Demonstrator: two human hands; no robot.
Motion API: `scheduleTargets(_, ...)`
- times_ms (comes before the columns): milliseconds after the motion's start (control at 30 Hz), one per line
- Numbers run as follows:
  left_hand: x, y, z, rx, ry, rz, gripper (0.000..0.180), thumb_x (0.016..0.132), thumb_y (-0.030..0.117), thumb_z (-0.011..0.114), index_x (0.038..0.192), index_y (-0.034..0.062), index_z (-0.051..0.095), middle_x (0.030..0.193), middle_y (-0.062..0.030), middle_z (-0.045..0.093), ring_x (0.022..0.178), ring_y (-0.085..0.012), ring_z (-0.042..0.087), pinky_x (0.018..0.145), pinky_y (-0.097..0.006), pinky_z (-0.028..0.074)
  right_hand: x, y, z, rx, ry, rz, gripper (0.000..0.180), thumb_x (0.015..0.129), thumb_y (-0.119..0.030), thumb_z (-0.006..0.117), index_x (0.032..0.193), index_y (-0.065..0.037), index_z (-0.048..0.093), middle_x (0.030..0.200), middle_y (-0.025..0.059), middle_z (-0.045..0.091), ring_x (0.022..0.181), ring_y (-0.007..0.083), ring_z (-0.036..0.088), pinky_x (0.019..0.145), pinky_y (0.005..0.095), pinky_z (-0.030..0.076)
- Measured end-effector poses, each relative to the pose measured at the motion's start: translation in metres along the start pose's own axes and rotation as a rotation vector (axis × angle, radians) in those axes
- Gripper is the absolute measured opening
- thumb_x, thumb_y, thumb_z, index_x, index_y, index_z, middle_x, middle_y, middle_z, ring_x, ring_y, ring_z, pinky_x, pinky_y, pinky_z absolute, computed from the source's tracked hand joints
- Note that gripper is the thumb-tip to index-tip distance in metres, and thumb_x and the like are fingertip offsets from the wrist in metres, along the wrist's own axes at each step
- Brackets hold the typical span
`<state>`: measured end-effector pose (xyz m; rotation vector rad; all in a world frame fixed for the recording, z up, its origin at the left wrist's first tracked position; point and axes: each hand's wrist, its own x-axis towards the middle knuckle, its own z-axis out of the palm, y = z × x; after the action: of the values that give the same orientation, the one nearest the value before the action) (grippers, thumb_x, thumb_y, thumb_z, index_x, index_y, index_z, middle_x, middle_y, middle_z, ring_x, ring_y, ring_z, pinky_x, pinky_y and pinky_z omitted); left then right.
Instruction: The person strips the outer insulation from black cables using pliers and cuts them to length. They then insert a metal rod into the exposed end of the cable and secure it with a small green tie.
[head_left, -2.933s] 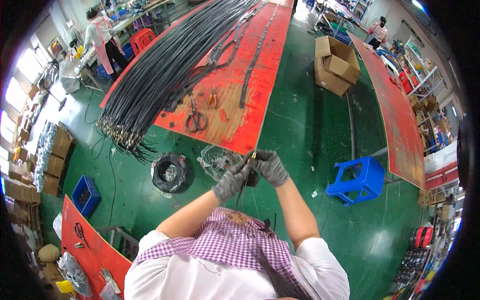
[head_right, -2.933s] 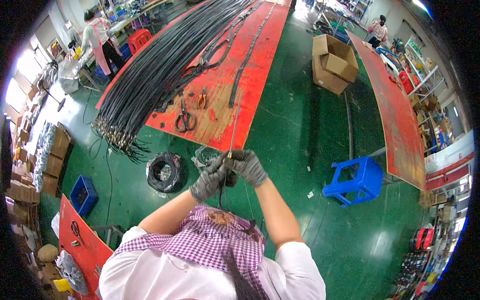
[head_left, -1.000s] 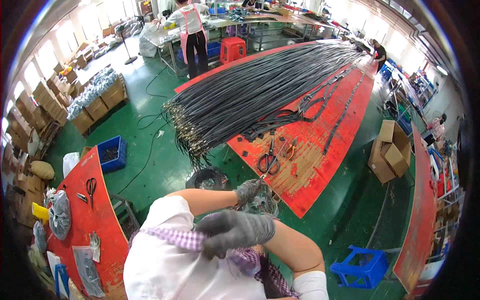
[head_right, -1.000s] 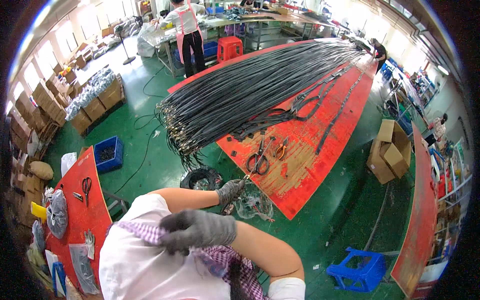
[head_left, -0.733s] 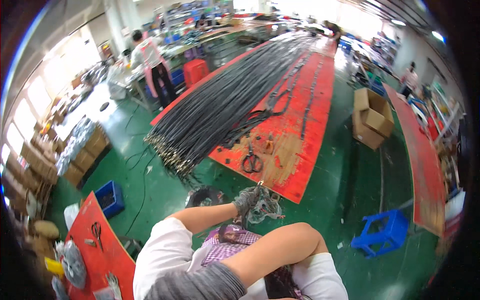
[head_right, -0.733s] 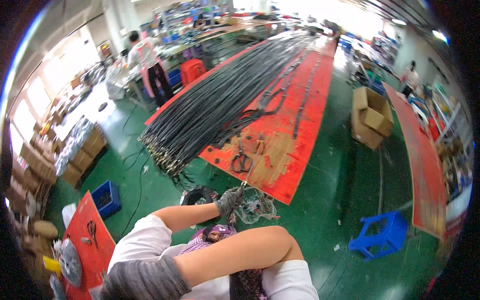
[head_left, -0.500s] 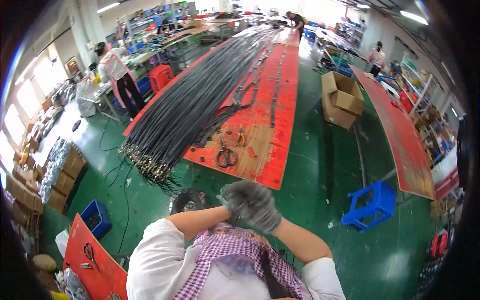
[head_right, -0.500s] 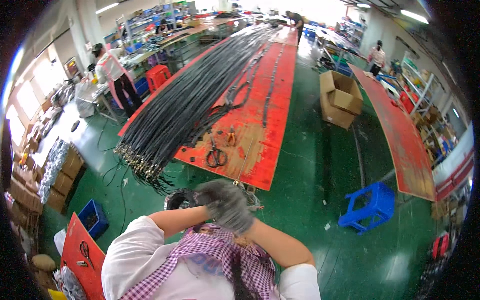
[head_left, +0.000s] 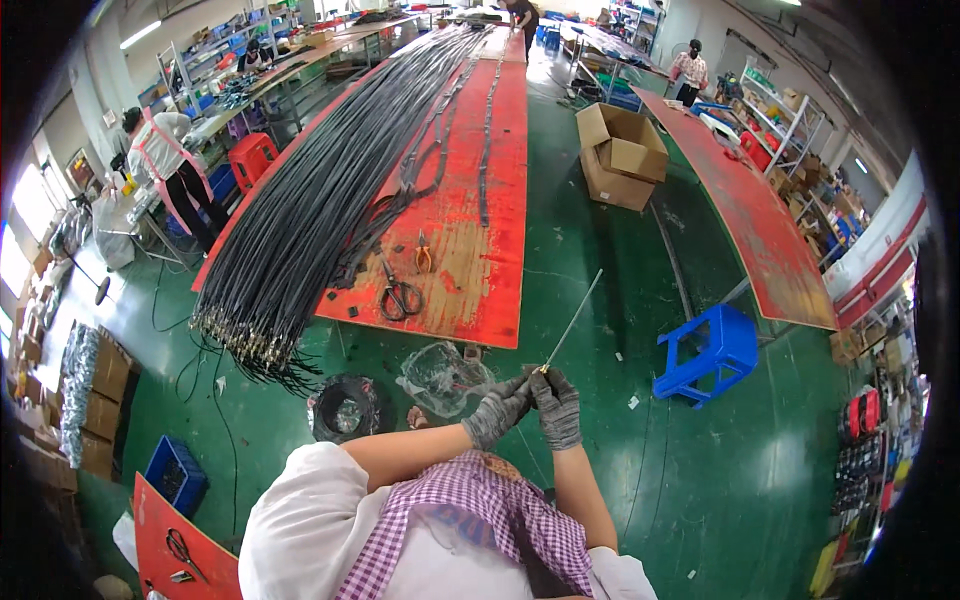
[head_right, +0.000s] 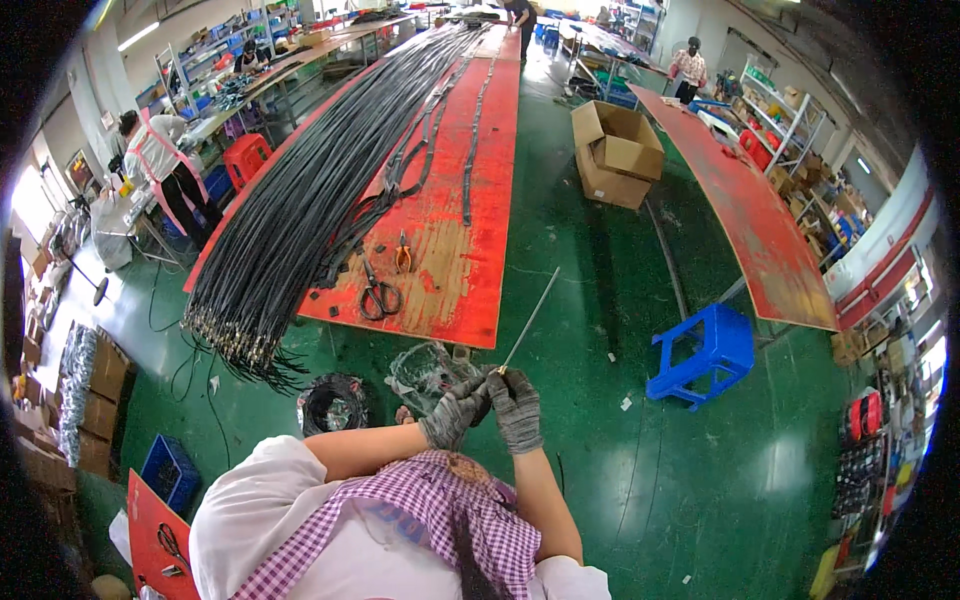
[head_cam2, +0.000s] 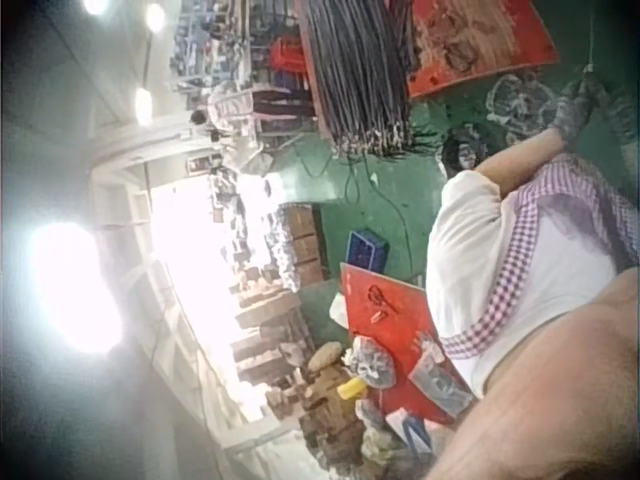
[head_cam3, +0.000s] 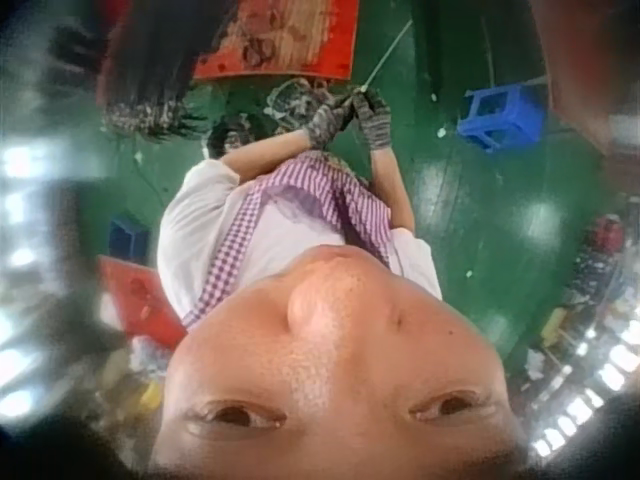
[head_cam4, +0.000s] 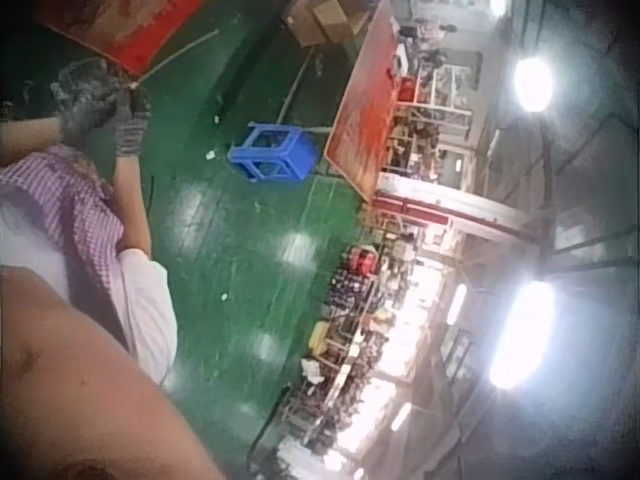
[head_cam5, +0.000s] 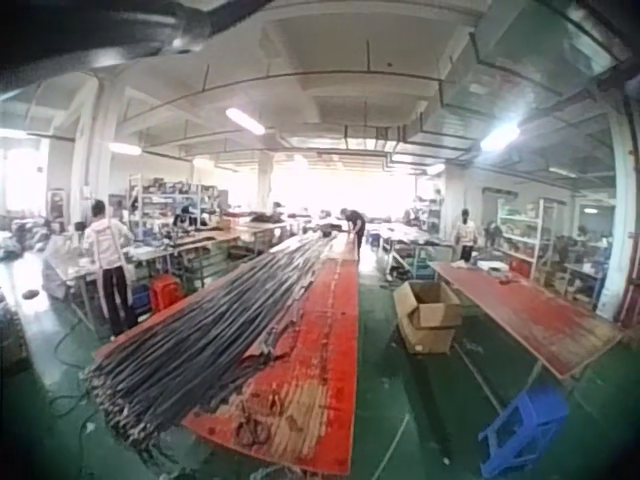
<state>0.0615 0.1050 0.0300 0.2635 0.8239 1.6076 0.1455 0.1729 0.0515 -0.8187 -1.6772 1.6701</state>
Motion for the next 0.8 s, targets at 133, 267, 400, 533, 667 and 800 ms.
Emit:
scheduleTargets(133,0.007,-0.026,-0.043,-0.008,-0.013,0.167,0.031,0.082,0.006,0.042,0.114,0.0053,0.042,0.089,0.0025,0.05,0.076,-0.0056,0.047,0.063,-0.016,0.039,0.001,-0.002,0.009,-0.101,-0.105,-0.093,0.017,0.077,-0.018,0.052,0.082,-0.002,0.057,0.07,0.0051,0.053,0.06,0.0114,0.047,0.052,0.0251,0.038)
scheduleTargets(267,-0.025,0.0,-0.025,0.354,0.012,0.208,0.035,0.083,0.006,0.042,0.118,0.0057,0.038,0.093,0.0029,0.047,0.078,-0.0047,0.046,0.064,-0.015,0.038,-0.004,-0.008,0.015,-0.011,-0.162,0.057,0.017,0.076,-0.019,0.053,0.08,-0.003,0.057,0.068,0.004,0.053,0.058,0.0095,0.046,0.05,0.024,0.037)
scheduleTargets(400,-0.031,-0.006,-0.052,0.375,0.024,0.346,0.037,0.082,0.004,0.041,0.119,0.005,0.036,0.098,0.0013,0.047,0.085,-0.0067,0.047,0.07,-0.015,0.038,-0.003,-0.017,0.036,-0.002,-0.233,0.014,0.016,0.077,-0.02,0.052,0.077,-0.004,0.056,0.06,-0.0009,0.05,0.054,0.008,0.044,0.048,0.0227,0.036)
scheduleTargets(533,-0.038,-0.006,-0.05,0.153,0.038,0.354,0.031,0.083,0.004,0.04,0.114,0.0046,0.039,0.093,0.0006,0.048,0.079,-0.006,0.046,0.067,-0.016,0.038,-0.002,-0.01,0.048,-0.265,-0.164,-0.262,0.017,0.078,-0.017,0.05,0.075,-0.002,0.055,0.062,0.0058,0.052,0.056,0.0136,0.048,0.051,0.0246,0.038)
scheduleTargets(667,-0.041,-0.009,-0.051,0.123,0.045,0.372,0.031,0.083,0.005,0.041,0.114,0.0053,0.039,0.097,-0.0009,0.048,0.084,-0.0065,0.046,0.072,-0.018,0.039,-0.006,0.002,0.057,-0.303,-0.075,-0.334,0.018,0.078,-0.017,0.049,0.074,0.0,0.055,0.065,0.0097,0.052,0.058,0.0167,0.05,0.053,0.0257,0.039)
scheduleTargets(800,-0.046,-0.002,-0.048,0.164,0.113,0.294,0.03,0.083,0.007,0.041,0.113,0.0049,0.04,0.098,-0.0011,0.048,0.083,-0.0073,0.046,0.073,-0.019,0.04,-0.001,0.003,0.057,-0.339,-0.114,-0.422,0.018,0.079,-0.017,0.049,0.076,0.0,0.056,0.066,0.0075,0.052,0.06,0.0135,0.05,0.053,0.0254,0.039)
